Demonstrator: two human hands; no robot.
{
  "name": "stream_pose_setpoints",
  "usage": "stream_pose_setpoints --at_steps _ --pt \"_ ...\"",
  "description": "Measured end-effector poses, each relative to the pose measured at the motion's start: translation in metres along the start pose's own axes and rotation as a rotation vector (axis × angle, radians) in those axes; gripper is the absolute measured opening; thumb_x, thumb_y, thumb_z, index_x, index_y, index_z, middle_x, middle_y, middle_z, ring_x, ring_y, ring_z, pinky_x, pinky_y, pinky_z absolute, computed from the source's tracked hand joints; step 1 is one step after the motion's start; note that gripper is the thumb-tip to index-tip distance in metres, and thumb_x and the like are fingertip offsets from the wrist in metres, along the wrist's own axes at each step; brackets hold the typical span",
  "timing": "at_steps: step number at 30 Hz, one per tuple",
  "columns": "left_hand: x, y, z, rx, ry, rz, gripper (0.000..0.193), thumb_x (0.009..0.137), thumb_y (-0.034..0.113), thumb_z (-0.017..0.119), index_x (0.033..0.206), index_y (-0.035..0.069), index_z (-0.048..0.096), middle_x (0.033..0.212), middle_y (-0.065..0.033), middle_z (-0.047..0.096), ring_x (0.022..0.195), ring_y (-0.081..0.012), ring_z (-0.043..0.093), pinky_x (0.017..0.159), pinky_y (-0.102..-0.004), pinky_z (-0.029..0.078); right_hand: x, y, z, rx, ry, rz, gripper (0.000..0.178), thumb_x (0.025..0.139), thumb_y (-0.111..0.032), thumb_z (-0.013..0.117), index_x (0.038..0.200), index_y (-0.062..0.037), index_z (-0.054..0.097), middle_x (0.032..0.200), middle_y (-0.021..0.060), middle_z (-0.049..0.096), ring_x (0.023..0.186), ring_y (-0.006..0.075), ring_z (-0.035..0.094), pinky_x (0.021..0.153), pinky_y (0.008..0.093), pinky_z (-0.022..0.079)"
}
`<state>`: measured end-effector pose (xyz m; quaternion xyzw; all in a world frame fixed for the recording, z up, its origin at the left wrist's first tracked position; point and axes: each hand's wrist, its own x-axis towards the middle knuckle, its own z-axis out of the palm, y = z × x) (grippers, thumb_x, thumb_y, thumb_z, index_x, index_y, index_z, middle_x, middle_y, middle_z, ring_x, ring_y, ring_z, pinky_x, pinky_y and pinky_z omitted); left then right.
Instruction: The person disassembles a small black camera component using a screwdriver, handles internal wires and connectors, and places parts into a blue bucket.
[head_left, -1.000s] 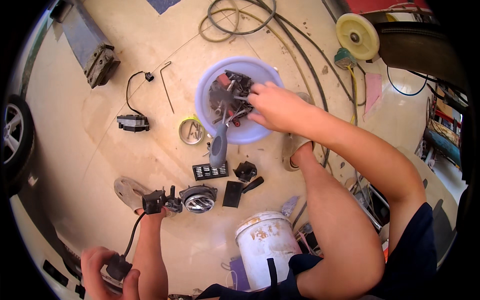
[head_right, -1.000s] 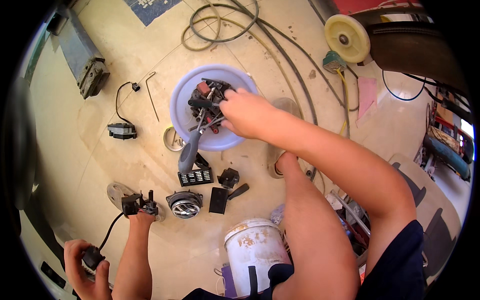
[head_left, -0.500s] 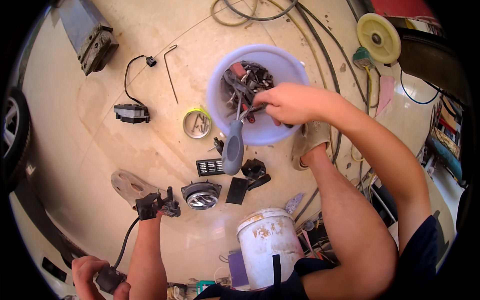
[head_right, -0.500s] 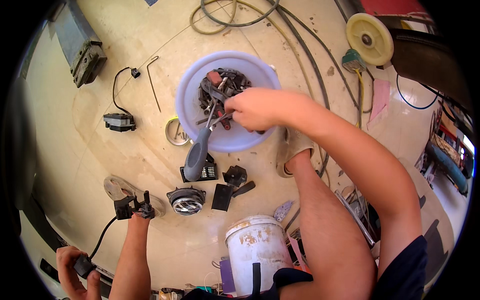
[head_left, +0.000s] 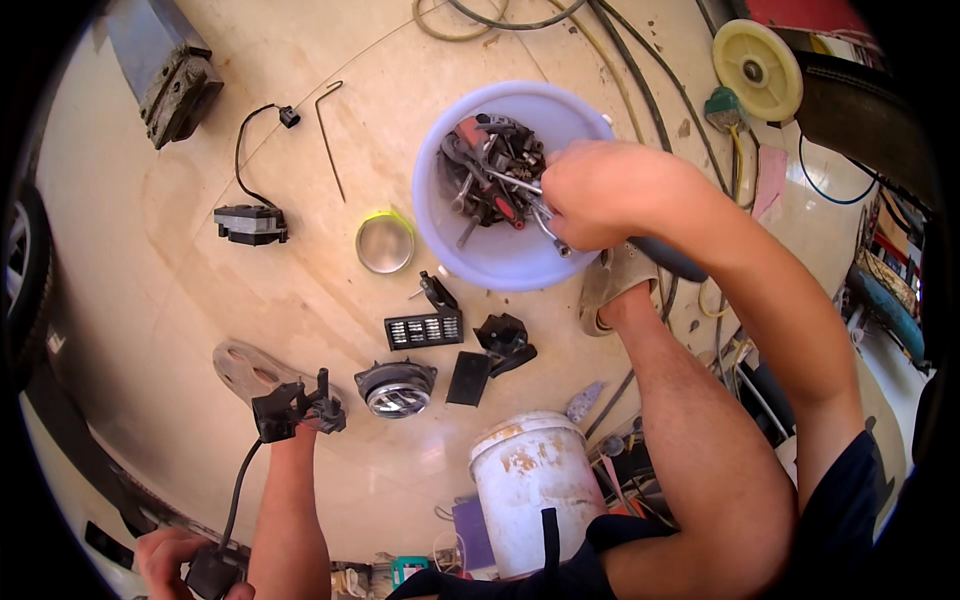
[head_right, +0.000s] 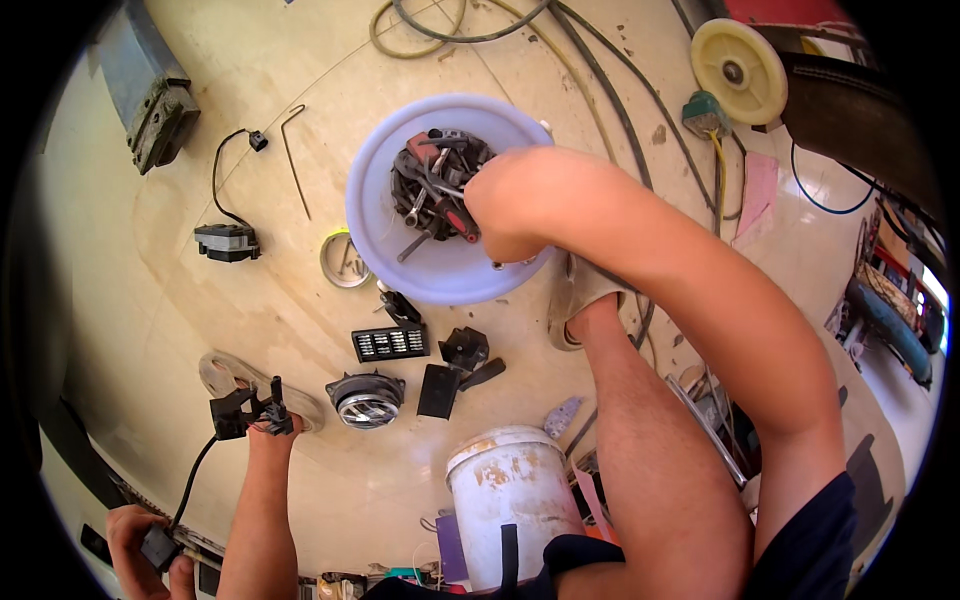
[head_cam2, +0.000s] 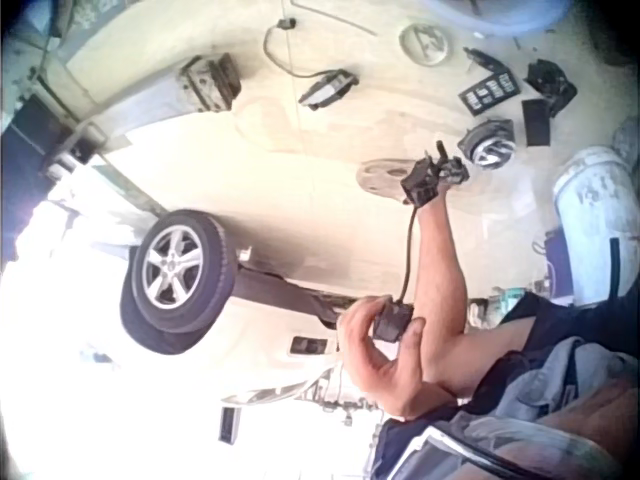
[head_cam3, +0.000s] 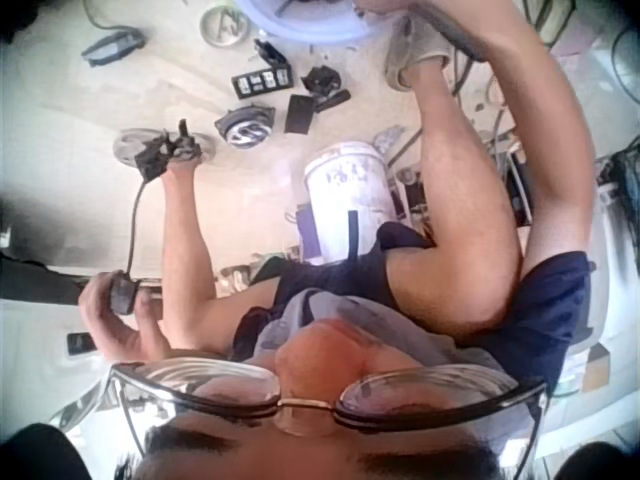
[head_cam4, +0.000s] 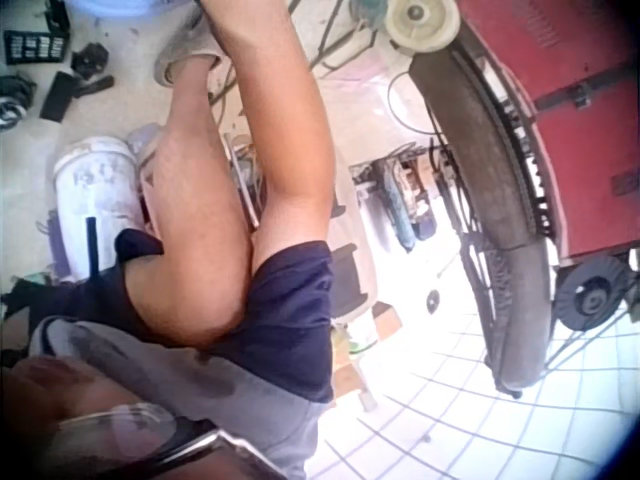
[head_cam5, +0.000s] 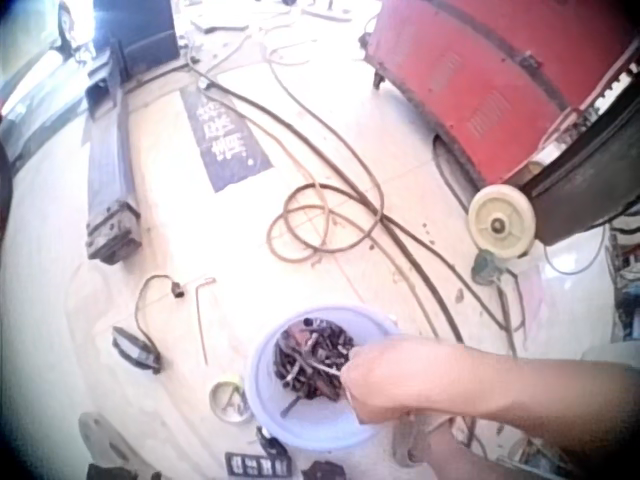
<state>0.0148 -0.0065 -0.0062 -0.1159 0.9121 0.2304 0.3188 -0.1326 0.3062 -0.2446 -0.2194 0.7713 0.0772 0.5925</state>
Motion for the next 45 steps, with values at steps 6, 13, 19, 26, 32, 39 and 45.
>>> stream_pose_setpoints --at_steps 6,13,19,26,32,39,45 --pt "0.003 0.006 0.005 -0.01 0.007 -0.03 0.033 0.085 0.004 0.065 0.114 -0.005 0.053 0.108 -0.0154 0.053 0.096 -0.0233 0.053 0.086 -0.0334 0.045 0.039 0.007 0.038 -0.243 0.419 -0.223 0.033 0.071 -0.011 0.068 0.103 -0.006 0.067 0.119 0.0209 0.056 0.102 0.0341 0.058 0.081 0.0413 0.051" --pt "0.001 0.003 0.008 -0.041 0.016 -0.054 0.033 0.085 0.003 0.065 0.115 -0.003 0.053 0.109 -0.0141 0.052 0.096 -0.0211 0.054 0.085 -0.0321 0.046 0.064 0.003 0.044 0.026 0.187 -0.257 0.052 0.072 0.003 0.059 0.119 -0.0195 0.059 0.128 0.017 0.049 0.103 0.0369 0.058 0.085 0.0447 0.05" --pt "-0.001 0.001 0.006 -0.06 0.017 -0.076 0.034 0.084 0.003 0.065 0.115 -0.004 0.053 0.111 -0.0149 0.052 0.097 -0.0216 0.054 0.085 -0.0323 0.046 0.05 0.001 0.027 -0.052 0.051 -0.159 0.043 0.078 -0.005 0.057 0.118 -0.0193 0.06 0.118 0.0146 0.053 0.1 0.0378 0.06 0.087 0.0434 0.048" --pt "-0.002 -0.001 0.007 -0.07 0.051 -0.042 0.034 0.083 0.003 0.064 0.114 -0.005 0.053 0.111 -0.0166 0.053 0.099 -0.0236 0.054 0.088 -0.0344 0.045 0.058 0.015 0.039 -0.011 0.072 -0.182 0.045 0.077 -0.007 0.058 0.119 -0.0218 0.058 0.113 0.0167 0.053 0.093 0.0356 0.063 0.081 0.0441 0.05" --pt "-0.002 -0.002 0.005 -0.052 0.032 -0.069 0.036 0.082 0.005 0.066 0.114 -0.005 0.054 0.109 -0.0171 0.055 0.101 -0.0253 0.053 0.09 -0.0364 0.043 0.056 0.016 0.038 0.005 0.147 -0.186 0.045 0.069 0.006 0.058 0.109 -0.0151 0.061 0.109 0.0153 0.054 0.097 0.0356 0.06 0.082 0.043 0.049" --pt "-0.003 -0.007 0.005 -0.02 0.048 0.025 0.034 0.082 0.008 0.067 0.112 -0.004 0.056 0.107 -0.0176 0.058 0.1 -0.0302 0.054 0.092 -0.0412 0.041 0.026 0.026 0.0 0.043 0.235 -0.163 0.042 0.069 0.012 0.05 0.103 -0.0088 0.063 0.105 0.011 0.059 0.103 0.0318 0.058 0.084 0.041 0.048" --pt "-0.001 -0.007 0.003 0.032 0.019 0.016 0.034 0.083 0.01 0.067 0.112 -0.004 0.056 0.108 -0.0182 0.058 0.1 -0.031 0.055 0.092 -0.0419 0.042 0.015 0.021 -0.011 0.015 0.212 -0.096 0.046 0.068 0.012 0.05 0.106 -0.0093 0.064 0.109 0.0115 0.06 0.105 0.0311 0.058 0.084 0.0406 0.049"
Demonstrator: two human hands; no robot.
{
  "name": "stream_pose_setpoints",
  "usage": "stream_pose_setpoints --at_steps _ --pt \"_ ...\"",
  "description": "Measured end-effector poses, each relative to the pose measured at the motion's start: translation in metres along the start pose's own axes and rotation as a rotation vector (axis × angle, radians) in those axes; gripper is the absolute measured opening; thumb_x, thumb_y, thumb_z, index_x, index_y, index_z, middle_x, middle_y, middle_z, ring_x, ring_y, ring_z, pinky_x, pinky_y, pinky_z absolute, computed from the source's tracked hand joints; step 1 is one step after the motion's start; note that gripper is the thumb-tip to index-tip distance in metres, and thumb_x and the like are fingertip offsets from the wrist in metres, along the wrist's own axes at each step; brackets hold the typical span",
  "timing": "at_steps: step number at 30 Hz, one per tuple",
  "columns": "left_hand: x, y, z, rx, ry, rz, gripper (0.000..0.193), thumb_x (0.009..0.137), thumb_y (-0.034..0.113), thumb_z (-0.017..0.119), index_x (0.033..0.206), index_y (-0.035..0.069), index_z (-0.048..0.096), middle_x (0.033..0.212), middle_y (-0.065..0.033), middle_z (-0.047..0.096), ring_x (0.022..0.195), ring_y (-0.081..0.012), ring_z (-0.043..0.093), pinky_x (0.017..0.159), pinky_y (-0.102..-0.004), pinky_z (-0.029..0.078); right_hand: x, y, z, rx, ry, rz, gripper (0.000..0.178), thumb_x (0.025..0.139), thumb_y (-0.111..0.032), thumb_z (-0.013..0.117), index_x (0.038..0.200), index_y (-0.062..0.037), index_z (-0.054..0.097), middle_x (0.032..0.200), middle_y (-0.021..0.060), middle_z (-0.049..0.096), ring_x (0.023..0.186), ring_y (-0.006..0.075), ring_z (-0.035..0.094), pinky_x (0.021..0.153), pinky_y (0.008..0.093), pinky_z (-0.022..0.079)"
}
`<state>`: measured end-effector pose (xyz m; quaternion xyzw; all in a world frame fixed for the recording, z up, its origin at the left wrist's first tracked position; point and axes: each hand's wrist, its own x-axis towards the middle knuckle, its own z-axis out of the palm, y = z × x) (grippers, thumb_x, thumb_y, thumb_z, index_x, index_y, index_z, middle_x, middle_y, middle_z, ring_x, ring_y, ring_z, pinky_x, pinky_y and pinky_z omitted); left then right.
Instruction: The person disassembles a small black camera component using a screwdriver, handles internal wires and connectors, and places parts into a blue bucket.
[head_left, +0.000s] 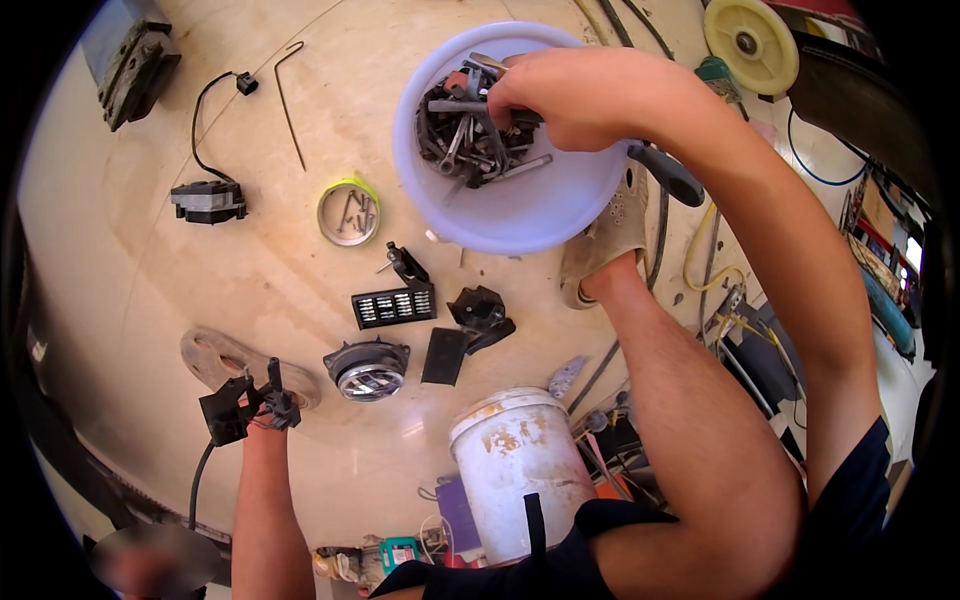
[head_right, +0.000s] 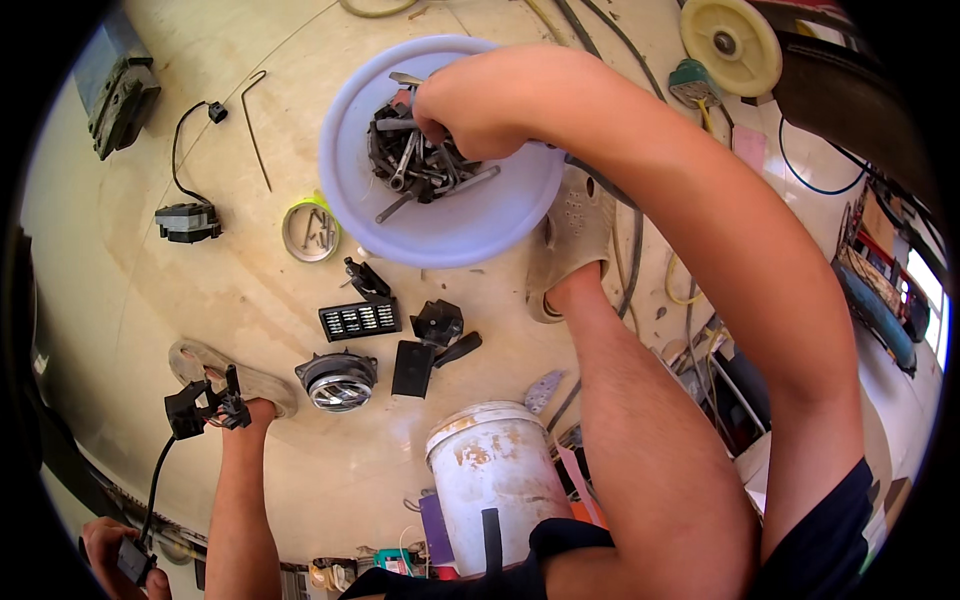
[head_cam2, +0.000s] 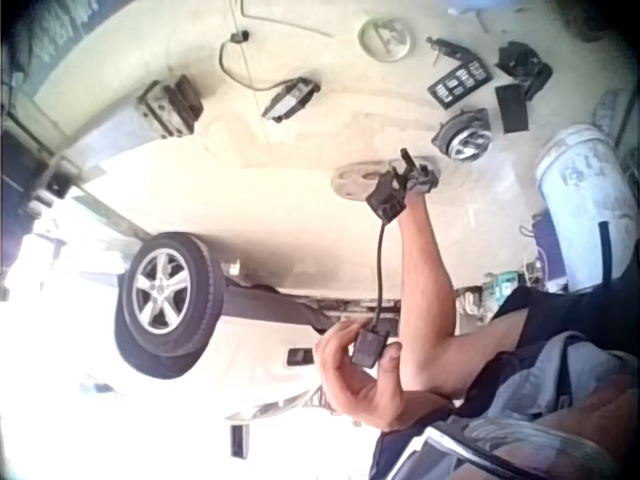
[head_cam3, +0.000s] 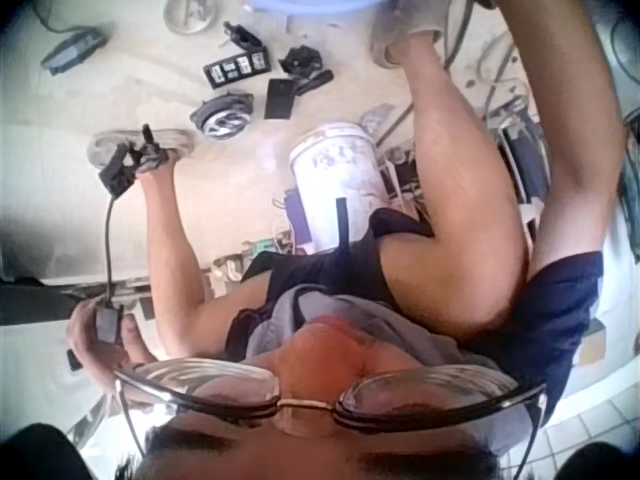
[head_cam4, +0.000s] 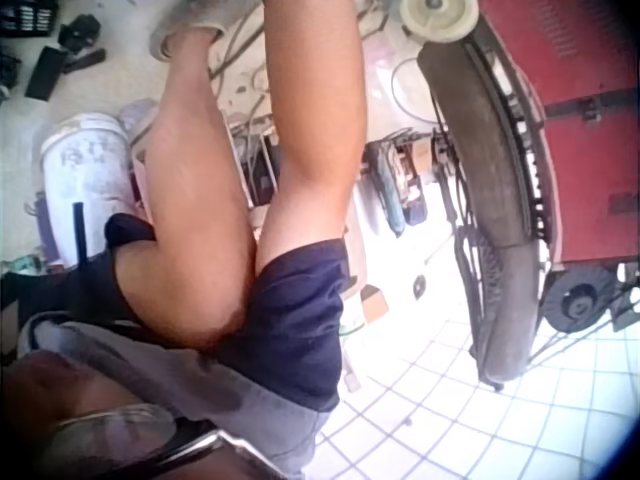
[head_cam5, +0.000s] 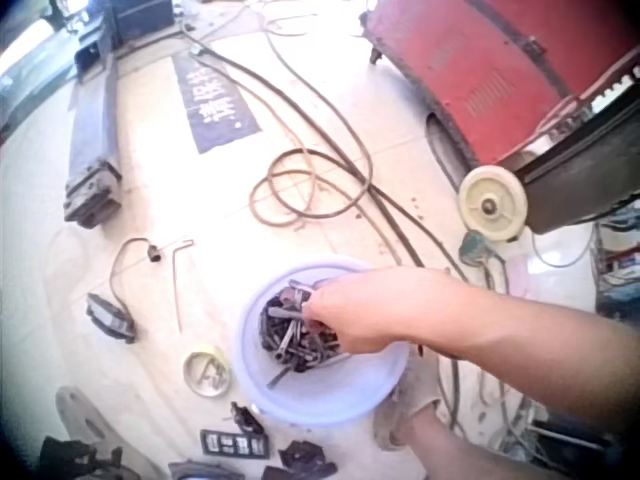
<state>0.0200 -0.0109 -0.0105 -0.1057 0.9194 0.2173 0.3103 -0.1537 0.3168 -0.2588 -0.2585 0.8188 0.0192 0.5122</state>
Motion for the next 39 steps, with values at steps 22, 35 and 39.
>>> stream_pose_setpoints --at_steps 22,35,39 --pt "-0.001 -0.001 0.003 -0.087 -0.012 -0.007 0.036 0.085 0.007 0.065 0.117 -0.004 0.051 0.111 -0.0188 0.054 0.101 -0.0294 0.054 0.091 -0.0402 0.043 0.013 -0.018 0.015 -0.096 -0.211 -0.013 0.044 0.073 0.002 0.054 0.114 -0.01 0.066 0.108 0.0141 0.064 0.103 0.0323 0.061 0.086 0.0417 0.05" --pt "-0.011 -0.02 0.01 -0.083 0.036 0.09 0.038 0.082 0.001 0.068 0.115 -0.009 0.053 0.104 -0.0197 0.058 0.096 -0.0281 0.057 0.084 -0.0378 0.047 -0.067 -0.056 0.0 -0.008 0.274 -0.272 0.02 0.083 -0.017 0.064 0.098 -0.0036 0.063 0.094 0.0142 0.06 0.087 0.0344 0.058 0.075 0.0426 0.047" --pt "-0.019 -0.025 0.017 -0.06 0.006 -0.058 0.038 0.08 -0.002 0.068 0.115 -0.007 0.053 0.107 -0.0175 0.057 0.098 -0.0266 0.057 0.086 -0.0362 0.047 -0.099 -0.083 0.004 0.336 -0.391 -0.512 0.02 0.088 -0.025 0.06 0.095 -0.0064 0.063 0.089 0.0125 0.063 0.085 0.0344 0.06 0.07 0.0434 0.047"
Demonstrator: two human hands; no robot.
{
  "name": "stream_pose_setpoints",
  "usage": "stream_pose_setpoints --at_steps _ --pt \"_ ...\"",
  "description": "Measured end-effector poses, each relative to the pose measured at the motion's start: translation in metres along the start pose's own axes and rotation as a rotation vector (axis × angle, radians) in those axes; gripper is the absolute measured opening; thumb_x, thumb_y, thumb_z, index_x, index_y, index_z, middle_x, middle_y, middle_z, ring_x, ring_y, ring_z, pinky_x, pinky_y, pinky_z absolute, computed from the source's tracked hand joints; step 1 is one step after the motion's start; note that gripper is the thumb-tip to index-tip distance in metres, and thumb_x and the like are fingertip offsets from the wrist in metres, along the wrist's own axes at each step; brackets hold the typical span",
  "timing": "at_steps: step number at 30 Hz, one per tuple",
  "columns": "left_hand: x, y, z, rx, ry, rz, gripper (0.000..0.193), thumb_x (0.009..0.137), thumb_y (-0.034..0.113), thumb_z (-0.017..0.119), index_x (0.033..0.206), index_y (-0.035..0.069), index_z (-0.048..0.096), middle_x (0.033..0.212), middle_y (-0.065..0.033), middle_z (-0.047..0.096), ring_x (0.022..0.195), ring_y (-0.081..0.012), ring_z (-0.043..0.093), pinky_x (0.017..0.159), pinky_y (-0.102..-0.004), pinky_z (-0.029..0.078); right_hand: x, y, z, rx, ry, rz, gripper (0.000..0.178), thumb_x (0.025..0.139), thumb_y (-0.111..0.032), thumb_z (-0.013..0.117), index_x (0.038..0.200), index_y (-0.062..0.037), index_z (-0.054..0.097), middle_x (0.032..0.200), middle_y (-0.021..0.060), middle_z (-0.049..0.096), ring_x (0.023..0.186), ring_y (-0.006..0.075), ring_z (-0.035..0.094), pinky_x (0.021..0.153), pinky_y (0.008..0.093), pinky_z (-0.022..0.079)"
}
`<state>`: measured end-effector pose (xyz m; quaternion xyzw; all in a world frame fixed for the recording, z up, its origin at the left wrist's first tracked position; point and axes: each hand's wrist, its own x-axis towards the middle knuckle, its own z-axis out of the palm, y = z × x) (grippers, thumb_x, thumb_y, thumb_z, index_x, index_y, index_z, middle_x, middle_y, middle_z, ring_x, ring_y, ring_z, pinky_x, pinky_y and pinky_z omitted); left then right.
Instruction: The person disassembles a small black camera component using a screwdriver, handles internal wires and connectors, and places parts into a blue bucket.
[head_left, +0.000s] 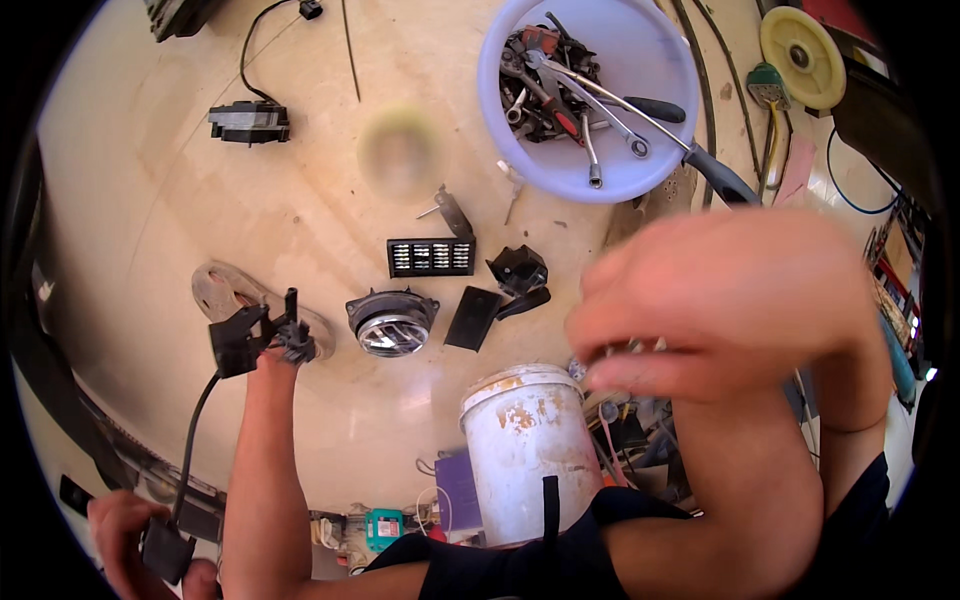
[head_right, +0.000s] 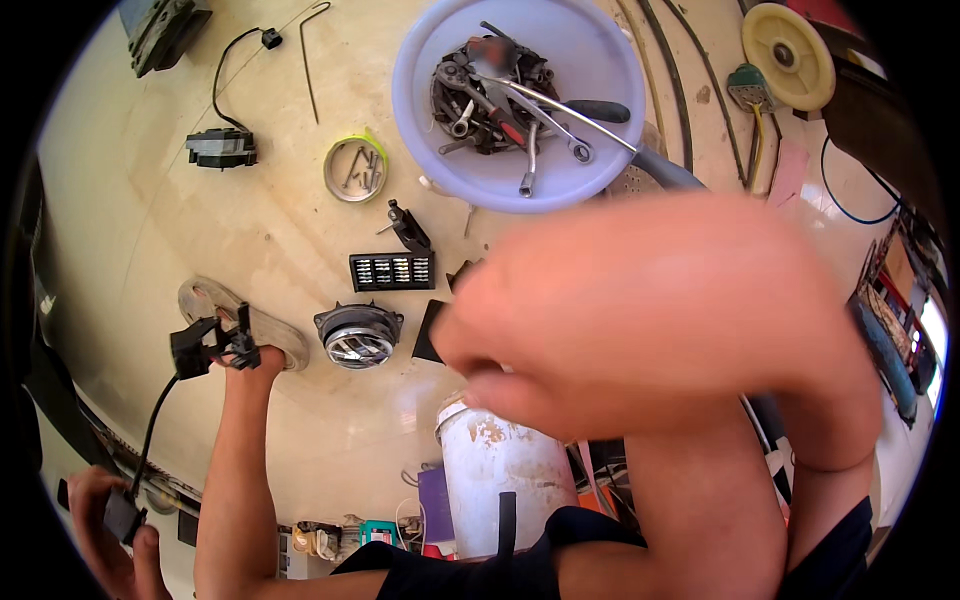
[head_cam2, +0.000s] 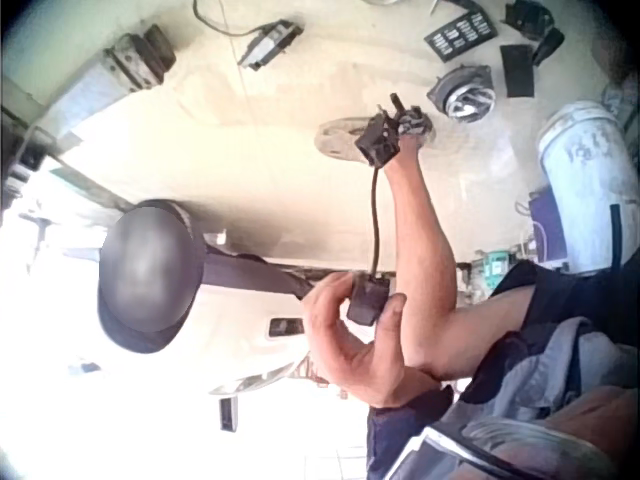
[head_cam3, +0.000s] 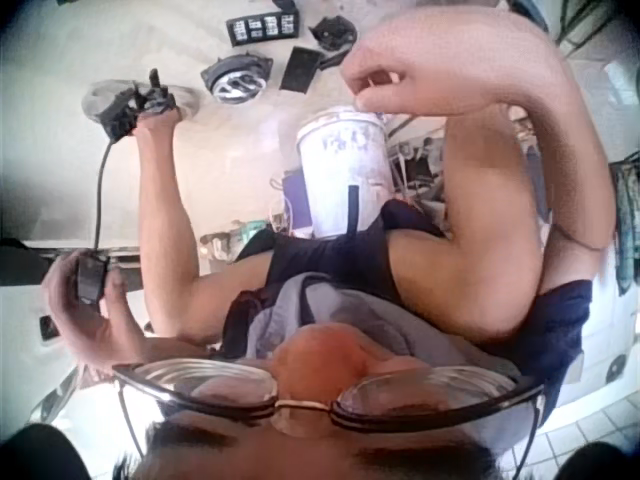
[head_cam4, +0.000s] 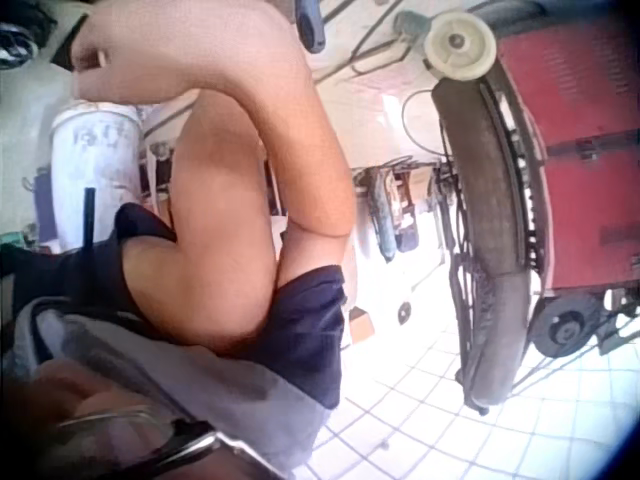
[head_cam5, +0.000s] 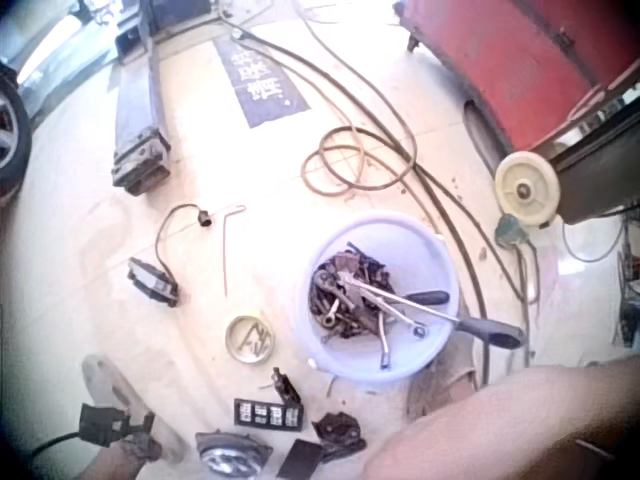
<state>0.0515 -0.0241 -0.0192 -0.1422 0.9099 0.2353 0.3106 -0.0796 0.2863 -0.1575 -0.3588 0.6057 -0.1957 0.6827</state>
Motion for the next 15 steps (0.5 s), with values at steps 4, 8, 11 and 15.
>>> stream_pose_setpoints --at_steps 4,8,11,15 --pt "0.01 0.005 -0.006 0.098 -0.128 0.118 0.035 0.08 -0.006 0.066 0.113 -0.005 0.055 0.111 -0.0157 0.056 0.097 -0.0242 0.056 0.085 -0.0345 0.047 0.051 0.064 0.091 -0.073 -0.019 0.291 0.028 0.089 -0.03 0.054 0.104 -0.0078 0.064 0.097 0.015 0.066 0.088 0.0341 0.063 0.074 0.0451 0.05" --pt "0.009 -0.049 -0.004 -0.065 -0.066 0.032 0.045 0.072 0.021 0.07 0.105 -0.003 0.051 0.093 -0.0087 0.047 0.085 -0.0205 0.049 0.079 -0.0287 0.039 0.013 0.055 0.059 -0.009 0.182 0.197 0.029 0.09 -0.027 0.058 0.107 -0.0031 0.06 0.096 0.0147 0.065 0.086 0.0313 0.064 0.074 0.0407 0.052" --pt "0.017 -0.079 0.018 -0.331 -0.038 -0.134 0.043 0.068 0.011 0.071 0.105 -0.002 0.053 0.096 -0.008 0.05 0.088 -0.0184 0.051 0.079 -0.0292 0.042 -0.013 0.049 0.022 0.493 0.782 -0.027 0.018 0.095 -0.018 0.055 0.094 -0.0019 0.062 0.078 0.0023 0.061 0.076 0.0092 0.06 0.066 0.0262 0.049" --pt "0.043 -0.143 0.066 -0.573 -0.042 -0.204 0.032 0.081 0.004 0.065 0.109 -0.001 0.053 0.093 -0.0007 0.05 0.085 -0.0096 0.048 0.075 -0.0216 0.039 -0.043 0.09 0.01 0.397 1.419 0.287 0.017 0.093 -0.017 0.057 0.092 -0.0002 0.061 0.077 0.0042 0.061 0.074 0.01 0.058 0.066 0.0253 0.047"
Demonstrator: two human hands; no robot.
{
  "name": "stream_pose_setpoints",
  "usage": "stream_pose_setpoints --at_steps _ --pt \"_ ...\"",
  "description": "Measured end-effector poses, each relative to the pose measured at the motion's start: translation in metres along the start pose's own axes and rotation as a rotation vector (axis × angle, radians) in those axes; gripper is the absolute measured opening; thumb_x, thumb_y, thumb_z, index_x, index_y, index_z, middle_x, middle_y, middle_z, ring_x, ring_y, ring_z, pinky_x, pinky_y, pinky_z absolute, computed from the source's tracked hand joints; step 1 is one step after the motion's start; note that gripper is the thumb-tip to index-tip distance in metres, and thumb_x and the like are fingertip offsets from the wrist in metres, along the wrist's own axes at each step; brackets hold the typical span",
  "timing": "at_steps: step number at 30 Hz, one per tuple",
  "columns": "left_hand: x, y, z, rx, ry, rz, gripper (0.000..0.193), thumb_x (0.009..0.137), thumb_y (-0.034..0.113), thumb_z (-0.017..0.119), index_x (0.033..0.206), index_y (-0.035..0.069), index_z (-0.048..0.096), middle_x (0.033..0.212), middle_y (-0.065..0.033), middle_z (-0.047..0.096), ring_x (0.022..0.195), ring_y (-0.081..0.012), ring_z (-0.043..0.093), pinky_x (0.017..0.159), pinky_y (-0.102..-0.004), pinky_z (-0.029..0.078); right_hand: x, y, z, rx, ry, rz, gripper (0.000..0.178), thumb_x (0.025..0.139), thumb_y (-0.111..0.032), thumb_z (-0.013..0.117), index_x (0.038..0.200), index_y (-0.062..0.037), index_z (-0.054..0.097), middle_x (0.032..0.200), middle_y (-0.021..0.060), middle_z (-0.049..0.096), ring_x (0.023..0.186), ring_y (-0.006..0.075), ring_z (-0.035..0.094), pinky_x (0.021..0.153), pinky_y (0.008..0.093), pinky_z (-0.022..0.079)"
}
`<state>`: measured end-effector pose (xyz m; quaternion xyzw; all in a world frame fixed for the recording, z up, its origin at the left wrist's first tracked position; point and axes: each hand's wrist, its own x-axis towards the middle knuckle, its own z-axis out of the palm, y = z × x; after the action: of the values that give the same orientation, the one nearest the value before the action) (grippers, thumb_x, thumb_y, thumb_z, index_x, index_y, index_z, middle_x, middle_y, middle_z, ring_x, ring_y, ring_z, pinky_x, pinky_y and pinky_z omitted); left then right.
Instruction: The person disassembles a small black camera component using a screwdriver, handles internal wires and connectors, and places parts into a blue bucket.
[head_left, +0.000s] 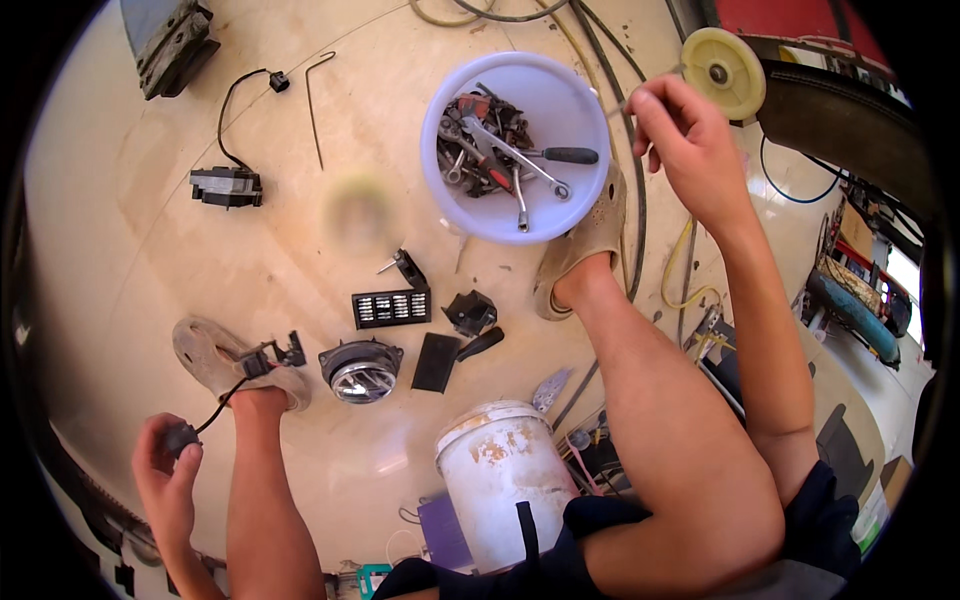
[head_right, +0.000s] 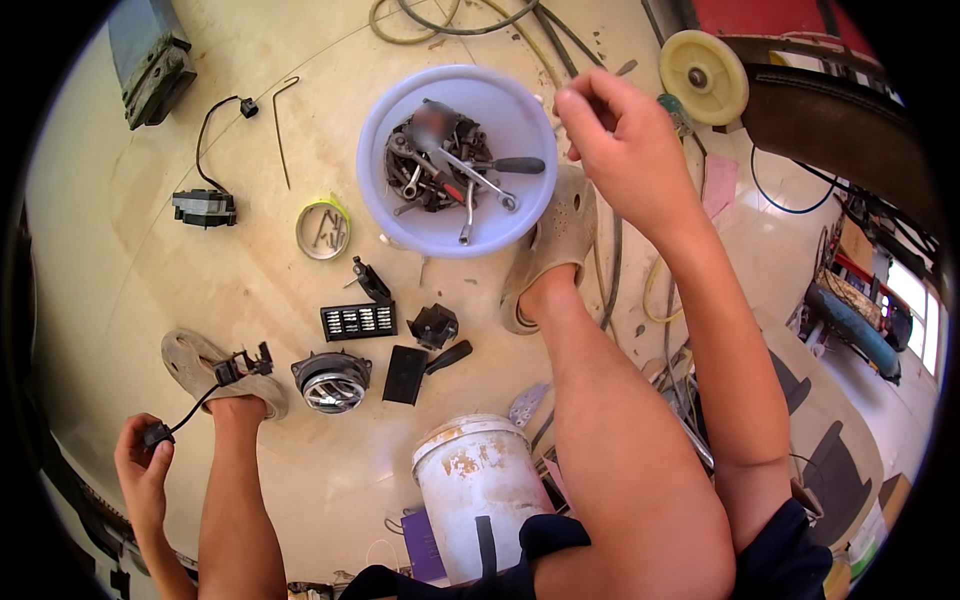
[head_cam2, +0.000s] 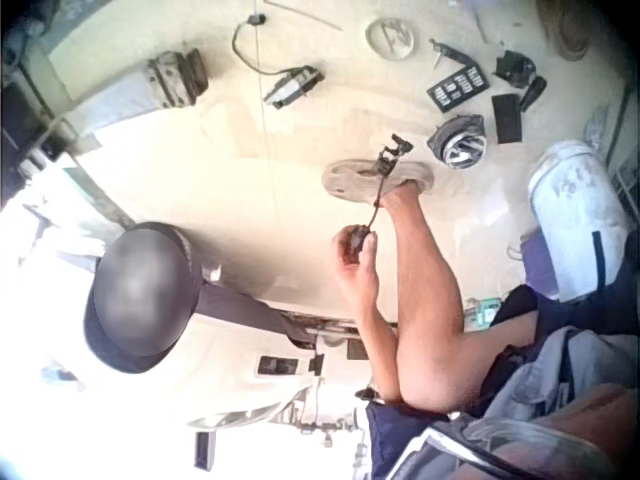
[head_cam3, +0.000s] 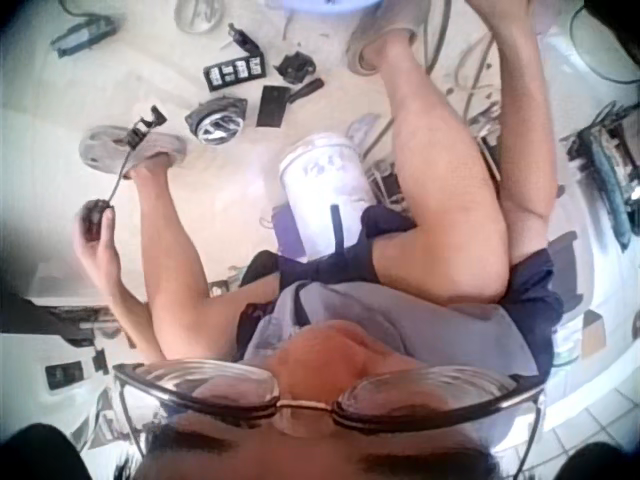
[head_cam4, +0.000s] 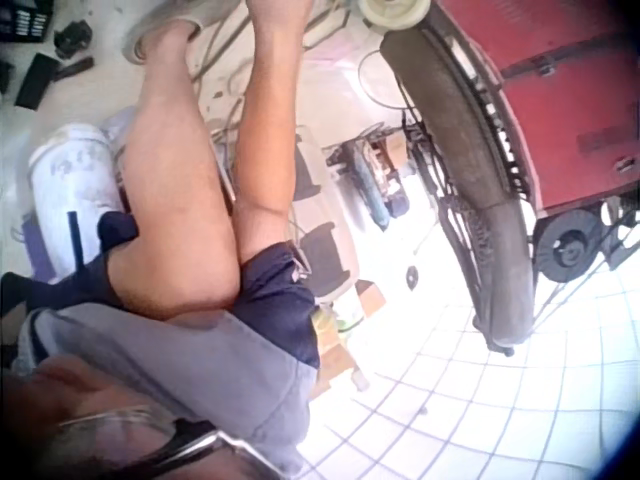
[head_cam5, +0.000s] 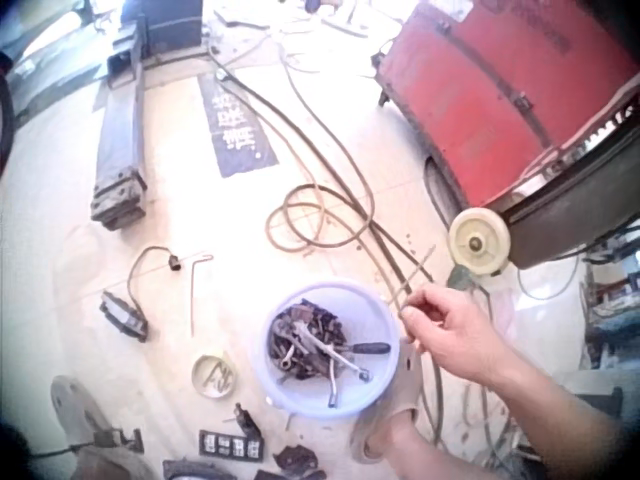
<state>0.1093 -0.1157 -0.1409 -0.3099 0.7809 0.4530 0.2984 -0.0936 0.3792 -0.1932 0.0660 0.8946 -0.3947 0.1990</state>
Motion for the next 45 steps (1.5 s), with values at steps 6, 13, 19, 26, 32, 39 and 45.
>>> stream_pose_setpoints --at_steps 6,13,19,26,32,39,45 --pt "0.014 -0.046 0.011 -0.123 0.066 -0.068 0.032 0.085 0.015 0.069 0.11 0.001 0.054 0.091 -0.0017 0.054 0.083 -0.0102 0.053 0.072 -0.0242 0.044 -0.023 0.017 0.028 -0.105 -0.116 -0.26 0.016 0.089 -0.011 0.059 0.098 0.0014 0.063 0.084 0.0089 0.065 0.08 0.0201 0.064 0.072 0.0296 0.051" --pt "0.036 -0.089 0.011 -0.237 0.251 -0.048 0.03 0.093 0.023 0.063 0.113 0.002 0.056 0.096 -0.0029 0.057 0.087 -0.0115 0.056 0.073 -0.0266 0.045 0.012 0.022 0.104 -1.055 -0.865 -0.146 0.018 0.075 0.001 0.058 0.09 0.008 0.063 0.092 0.0203 0.066 0.092 0.0358 0.063 0.079 0.0409 0.052" --pt "0.045 -0.149 -0.017 -0.958 0.467 -0.102 0.036 0.092 0.027 0.063 0.122 0.008 0.055 0.112 -0.0042 0.062 0.095 -0.0139 0.058 0.079 -0.0308 0.046 0.032 0.074 0.139 -1.33 -0.558 -0.511 0.019 0.076 -0.012 0.064 0.091 -0.0012 0.07 0.091 0.0175 0.069 0.092 0.0335 0.065 0.069 0.0385 0.054" --pt "0.065 -0.239 -0.031 -1.48 0.293 -0.147 0.023 0.086 0.02 0.065 0.103 0.004 0.066 0.109 -0.0099 0.067 0.1 -0.0257 0.059 0.09 -0.0459 0.042 0.052 0.055 0.122 -1.192 -0.872 -0.198 0.017 0.085 -0.018 0.058 0.087 -0.0015 0.062 0.086 0.0209 0.065 0.084 0.0361 0.063 0.075 0.0424 0.051" --pt "0.101 -0.257 -0.013 -1.239 0.393 -0.302 0.03 0.092 0.024 0.064 0.116 0.008 0.056 0.111 -0.005 0.064 0.095 -0.0141 0.057 0.081 -0.0338 0.045 -0.003 -0.068 0.039 -1.175 -0.917 -0.049 0.033 0.086 -0.026 0.049 0.089 0.0037 0.063 0.089 0.03 0.062 0.091 0.0444 0.059 0.079 0.0481 0.047" --pt "0.123 -0.274 -0.043 0.173 0.434 -0.482 0.052 0.089 0.027 0.066 0.128 0.001 0.045 0.122 -0.0142 0.055 0.109 -0.0287 0.052 0.093 -0.0405 0.044 -0.091 -0.085 0.034 -0.461 -0.97 -0.074 0.02 0.091 -0.018 0.051 0.087 -0.0001 0.058 0.079 0.0206 0.06 0.077 0.0402 0.058 0.069 0.0461 0.045" --pt "0.081 -0.055 0.06 0.48 -0.179 0.401 0.032 0.086 0.007 0.062 0.115 -0.002 0.053 0.109 -0.0174 0.058 0.1 -0.0343 0.058 0.086 -0.0414 0.047 -0.099 -0.019 0.074 -0.118 -1.087 -0.055 0.022 0.097 -0.024 0.049 0.098 -0.0031 0.057 0.082 0.0205 0.058 0.079 0.0369 0.057 0.071 0.0449 0.043"
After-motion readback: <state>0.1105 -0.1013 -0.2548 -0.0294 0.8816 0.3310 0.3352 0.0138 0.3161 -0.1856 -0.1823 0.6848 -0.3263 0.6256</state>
